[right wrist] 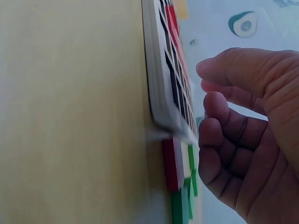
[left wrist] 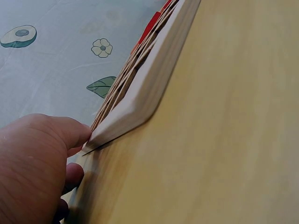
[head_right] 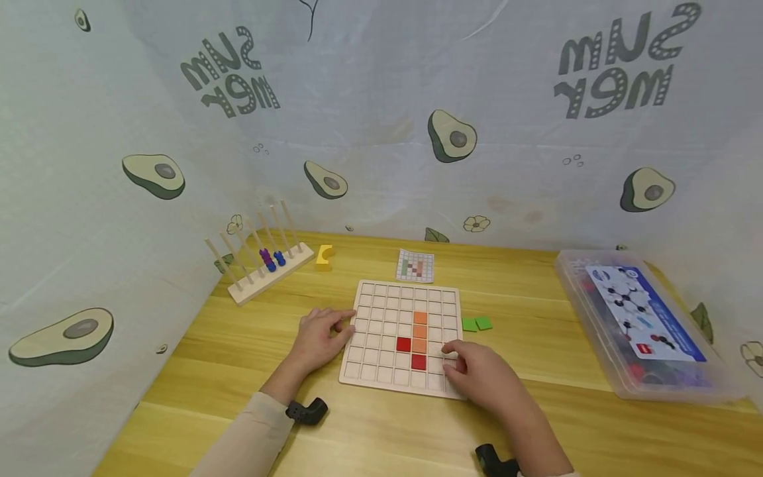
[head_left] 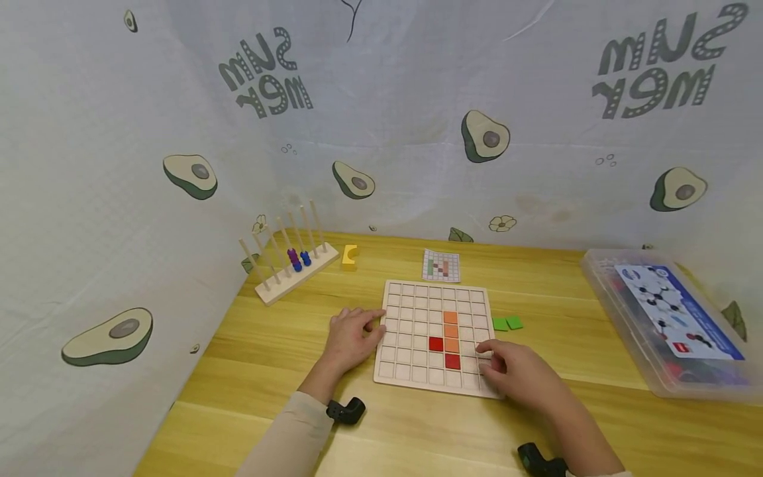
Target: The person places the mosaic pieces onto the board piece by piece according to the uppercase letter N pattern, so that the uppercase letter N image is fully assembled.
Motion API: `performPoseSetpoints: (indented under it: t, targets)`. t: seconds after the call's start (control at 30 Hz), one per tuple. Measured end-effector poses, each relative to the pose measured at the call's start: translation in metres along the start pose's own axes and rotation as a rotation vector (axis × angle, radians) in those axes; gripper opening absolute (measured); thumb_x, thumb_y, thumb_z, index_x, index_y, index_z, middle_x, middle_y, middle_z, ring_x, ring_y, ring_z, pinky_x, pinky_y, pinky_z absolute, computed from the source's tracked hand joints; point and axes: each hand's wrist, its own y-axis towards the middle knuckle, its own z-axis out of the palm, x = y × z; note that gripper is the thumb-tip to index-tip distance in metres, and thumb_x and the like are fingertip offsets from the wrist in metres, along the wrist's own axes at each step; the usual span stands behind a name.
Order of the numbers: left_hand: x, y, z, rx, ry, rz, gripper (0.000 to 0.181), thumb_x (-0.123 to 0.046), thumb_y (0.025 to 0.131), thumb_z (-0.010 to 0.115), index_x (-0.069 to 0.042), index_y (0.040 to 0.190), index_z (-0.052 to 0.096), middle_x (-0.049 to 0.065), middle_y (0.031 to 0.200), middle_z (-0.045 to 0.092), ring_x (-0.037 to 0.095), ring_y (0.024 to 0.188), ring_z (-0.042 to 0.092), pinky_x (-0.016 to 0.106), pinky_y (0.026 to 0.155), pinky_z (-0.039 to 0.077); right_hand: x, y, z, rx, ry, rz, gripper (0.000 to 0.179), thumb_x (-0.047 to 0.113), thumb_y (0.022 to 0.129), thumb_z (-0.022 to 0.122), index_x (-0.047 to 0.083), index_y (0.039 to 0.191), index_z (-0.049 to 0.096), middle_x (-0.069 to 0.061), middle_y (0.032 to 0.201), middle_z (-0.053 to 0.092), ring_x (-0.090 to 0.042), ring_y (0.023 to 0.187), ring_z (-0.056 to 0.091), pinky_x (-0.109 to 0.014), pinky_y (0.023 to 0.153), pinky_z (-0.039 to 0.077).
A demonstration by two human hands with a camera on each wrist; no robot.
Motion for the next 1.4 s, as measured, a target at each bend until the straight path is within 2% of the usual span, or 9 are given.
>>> performPoseSetpoints:
  t: [0.33, 0.67, 0.8, 0.93, 1.17, 1.4]
  targets:
    - [0.001, -0.001, -0.001, 0.010, 0.004, -0.013, 0.034, -0.035, 0.097, 0.066, -0.025, 0.129, 0.072, -0.009, 0.080, 0.058, 0.012, 0.079, 0.042, 0.031, 0.077, 0.028, -0.023, -0.013, -0.007, -0.009, -0.010, 0.061, 0.030, 0.023, 0.094, 0.071, 0.011, 0.121, 0.068, 0.003, 0.074, 0.053, -0.011, 0.063, 0.045, -0.025, 0.058, 0.035]
    - [0.002, 0.001, 0.000, 0.006, 0.005, -0.016, 0.034, -0.036, 0.097, 0.067, -0.025, 0.129, 0.072, -0.009, 0.081, 0.059, 0.012, 0.080, 0.043, 0.031, 0.078, 0.028, -0.041, -0.015, -0.018, -0.054, -0.039, 0.044, 0.031, 0.024, 0.096, 0.069, 0.009, 0.123, 0.067, 0.002, 0.074, 0.052, -0.010, 0.060, 0.044, -0.026, 0.055, 0.034]
    - [0.002, 0.001, 0.001, 0.008, 0.003, -0.018, 0.034, -0.036, 0.097, 0.067, -0.026, 0.129, 0.072, -0.010, 0.080, 0.058, 0.012, 0.079, 0.042, 0.031, 0.077, 0.028, -0.046, -0.015, -0.021, -0.048, -0.050, 0.046, 0.032, 0.026, 0.096, 0.070, 0.010, 0.123, 0.066, 0.003, 0.075, 0.053, -0.010, 0.060, 0.043, -0.026, 0.055, 0.034]
    - [0.002, 0.001, 0.002, 0.012, 0.004, -0.020, 0.034, -0.036, 0.097, 0.067, -0.026, 0.129, 0.072, -0.010, 0.080, 0.057, 0.012, 0.079, 0.042, 0.031, 0.077, 0.028, -0.050, -0.016, -0.024, -0.013, -0.030, 0.060, 0.034, 0.027, 0.093, 0.073, 0.010, 0.122, 0.066, 0.002, 0.076, 0.054, -0.011, 0.062, 0.045, -0.026, 0.056, 0.035]
    - [0.001, 0.002, 0.000, 0.018, 0.001, -0.018, 0.034, -0.036, 0.097, 0.066, -0.025, 0.129, 0.072, -0.008, 0.080, 0.058, 0.013, 0.080, 0.042, 0.031, 0.077, 0.028, -0.053, -0.020, -0.023, 0.117, 0.055, 0.091, 0.037, 0.029, 0.087, 0.080, 0.014, 0.119, 0.068, -0.001, 0.077, 0.051, -0.013, 0.063, 0.045, -0.026, 0.057, 0.035]
    - [0.001, 0.001, 0.000, 0.017, -0.003, -0.014, 0.034, -0.035, 0.097, 0.066, -0.025, 0.129, 0.072, -0.008, 0.081, 0.059, 0.013, 0.080, 0.043, 0.031, 0.078, 0.028, -0.054, -0.022, -0.021, 0.135, 0.051, 0.095, 0.032, 0.027, 0.085, 0.082, 0.015, 0.112, 0.069, 0.000, 0.075, 0.049, -0.012, 0.063, 0.044, -0.026, 0.058, 0.033]
